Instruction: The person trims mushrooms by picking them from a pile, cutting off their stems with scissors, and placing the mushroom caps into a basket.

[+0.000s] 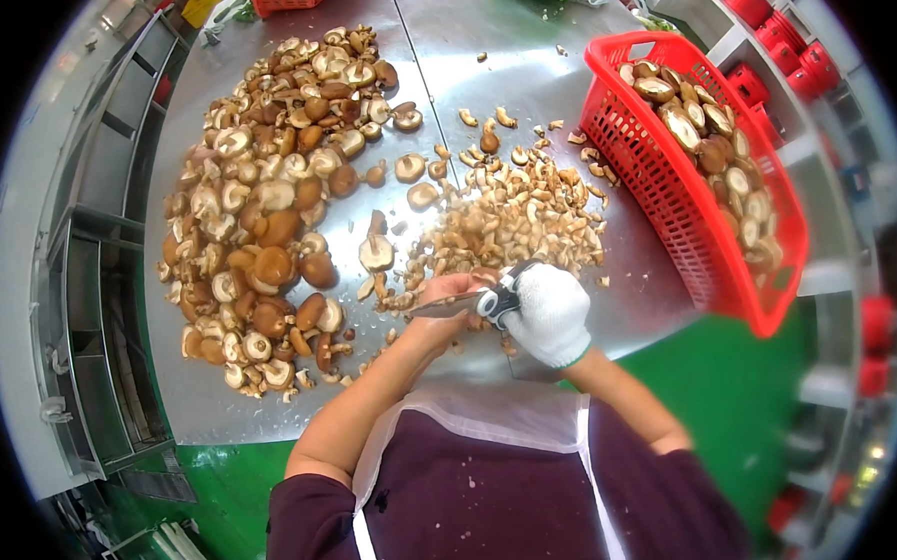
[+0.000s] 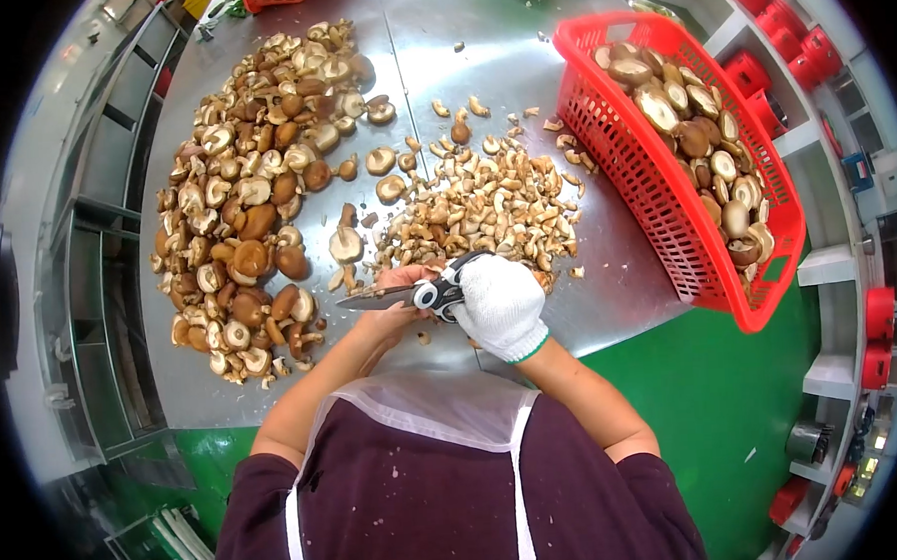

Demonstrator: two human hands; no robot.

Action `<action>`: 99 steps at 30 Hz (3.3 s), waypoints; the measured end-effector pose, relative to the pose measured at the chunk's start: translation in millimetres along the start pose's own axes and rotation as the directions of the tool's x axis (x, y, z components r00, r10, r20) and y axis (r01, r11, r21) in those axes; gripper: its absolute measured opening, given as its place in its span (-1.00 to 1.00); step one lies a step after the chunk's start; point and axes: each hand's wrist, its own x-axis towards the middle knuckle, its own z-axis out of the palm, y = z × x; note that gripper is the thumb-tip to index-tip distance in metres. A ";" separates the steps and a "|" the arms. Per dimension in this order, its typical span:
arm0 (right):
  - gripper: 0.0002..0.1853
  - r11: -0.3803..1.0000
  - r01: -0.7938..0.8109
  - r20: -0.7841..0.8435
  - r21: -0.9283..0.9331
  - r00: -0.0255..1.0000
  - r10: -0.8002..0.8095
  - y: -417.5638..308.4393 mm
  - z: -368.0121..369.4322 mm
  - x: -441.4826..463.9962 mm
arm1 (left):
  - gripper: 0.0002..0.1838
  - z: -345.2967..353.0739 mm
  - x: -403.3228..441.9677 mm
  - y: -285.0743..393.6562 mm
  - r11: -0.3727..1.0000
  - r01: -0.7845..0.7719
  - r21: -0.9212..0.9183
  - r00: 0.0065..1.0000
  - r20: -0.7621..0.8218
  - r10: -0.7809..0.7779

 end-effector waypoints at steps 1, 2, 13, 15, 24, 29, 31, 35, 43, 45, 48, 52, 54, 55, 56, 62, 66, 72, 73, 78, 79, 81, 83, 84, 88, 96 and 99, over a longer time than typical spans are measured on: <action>-0.70 0.999 -0.039 -0.015 0.035 0.999 0.039 -1.9 -1.9 5.5 | -0.86 8.5 -8.6 1.0 1.000 -0.026 0.001 0.994 -0.104 0.026; -0.71 0.977 -0.179 -0.021 0.118 0.983 0.183 -1.8 1.3 7.8 | -0.88 7.7 -7.8 4.7 0.998 -0.027 0.050 0.999 0.045 0.025; -0.81 0.644 -0.563 0.141 0.518 0.799 0.585 13.5 3.8 4.6 | -0.65 8.5 2.6 31.0 0.861 -0.307 0.406 0.935 -0.039 0.352; -0.81 0.683 -0.559 0.135 0.470 0.810 0.570 2.8 -2.4 8.6 | -0.69 10.9 3.1 30.5 0.883 -0.259 0.391 0.954 -0.040 0.298; -0.78 0.701 -0.551 0.142 0.453 0.821 0.553 3.3 0.6 1.1 | -0.79 21.9 -2.3 26.7 0.775 -0.277 0.567 0.899 -0.132 0.418; -0.78 0.624 -0.583 0.194 0.521 0.792 0.579 5.0 4.5 -3.4 | -0.74 18.3 -3.4 27.8 0.786 -0.263 0.560 0.918 -0.104 0.382; -0.76 0.520 -0.612 0.200 0.596 0.740 0.642 1.1 0.3 0.6 | -0.72 24.2 -6.0 30.3 0.927 -0.235 0.291 0.959 -0.086 0.270; -0.74 0.490 -0.611 0.181 0.621 0.720 0.669 0.7 4.9 -2.3 | -0.69 36.3 -4.4 28.8 0.972 -0.237 0.004 0.966 -0.102 0.236; -0.73 0.614 -0.597 0.161 0.516 0.772 0.616 -7.3 6.3 -4.0 | -0.70 29.7 -2.7 20.5 0.966 -0.179 0.186 0.974 -0.106 0.201; -0.75 0.633 -0.592 0.142 0.498 0.776 0.615 -6.7 7.1 -4.5 | -0.69 27.8 -0.9 18.7 0.973 -0.198 0.114 0.975 -0.076 0.207; -0.77 0.548 -0.623 0.171 0.558 0.732 0.659 -4.1 8.1 -2.8 | -0.67 27.2 -7.3 27.9 0.980 -0.197 0.021 0.980 0.024 0.196; -0.80 0.640 -0.561 0.145 0.525 0.800 0.583 -0.8 15.3 -15.6 | -0.66 21.8 0.3 25.8 0.990 -0.090 0.113 0.996 0.012 0.090; -0.76 0.619 -0.579 0.115 0.531 0.772 0.625 -2.1 18.1 -17.6 | -0.73 23.5 2.5 23.2 0.965 -0.162 0.206 0.986 -0.004 0.166; -0.75 0.499 -0.651 0.194 0.572 0.698 0.689 -4.3 16.8 -18.7 | -0.75 24.8 1.5 21.3 0.948 -0.178 0.262 0.982 -0.012 0.188; -0.75 0.413 -0.632 0.227 0.655 0.687 0.691 -6.5 14.0 -18.6 | -0.76 25.6 -1.8 16.9 0.931 -0.182 0.318 0.979 -0.027 0.201; -0.78 0.542 -0.627 0.164 0.559 0.725 0.669 0.8 17.2 -26.1 | -0.78 30.0 7.1 3.2 0.790 -0.320 0.523 0.918 -0.035 0.395; -0.82 0.514 -0.630 0.150 0.582 0.704 0.694 7.7 20.9 -25.8 | -0.80 30.4 12.5 7.0 0.696 -0.394 0.600 0.890 0.060 0.452; -0.95 0.653 -0.423 -0.232 0.628 0.699 0.677 67.7 -33.0 25.2 | -0.66 -6.2 63.0 51.8 0.867 -0.232 0.441 0.954 -0.073 0.292; -0.89 0.629 -0.387 -0.301 0.674 0.634 0.713 88.8 -51.4 36.5 | -0.65 -23.6 75.2 64.4 0.912 -0.167 0.374 0.940 -0.220 0.262; -0.72 0.741 -0.648 -0.602 -0.175 0.666 0.440 179.1 -168.9 65.7 | -0.74 -113.1 140.7 65.3 0.315 0.066 0.947 0.720 -0.264 0.642; -0.70 0.655 -0.691 -0.569 -0.307 0.685 0.455 189.0 -181.8 63.0 | -0.75 -116.1 148.0 67.1 0.265 0.099 0.959 0.762 -0.244 0.600; -0.61 0.544 -0.716 -0.531 -0.438 0.694 0.486 202.2 -198.1 55.2 | -0.77 -120.1 163.4 70.6 0.139 0.127 0.982 0.816 -0.183 0.549; -0.82 0.760 -0.608 -0.560 -0.229 0.721 0.408 177.4 -181.6 54.1 | -0.79 -123.0 174.9 66.5 -0.007 0.122 0.992 0.853 -0.102 0.511; -0.87 0.870 -0.487 -0.561 -0.075 0.742 0.366 175.9 -168.6 48.5 | -0.78 -126.7 182.1 63.6 -0.006 0.144 0.990 0.861 -0.122 0.494; -0.85 0.870 -0.476 -0.275 0.131 0.825 0.493 130.8 -102.1 23.5 | -0.78 -126.5 182.5 65.9 0.047 0.179 0.983 0.883 -0.181 0.434; -0.60 0.947 -0.300 0.065 -0.118 0.949 0.309 31.0 -24.2 10.8 | -0.77 -105.1 121.6 62.8 0.724 -0.076 0.685 0.890 -0.281 0.359; -0.62 0.965 -0.225 0.100 -0.133 0.966 0.238 29.0 -26.6 19.2 | -0.75 -69.0 63.2 83.7 0.904 -0.120 0.410 0.959 -0.188 0.213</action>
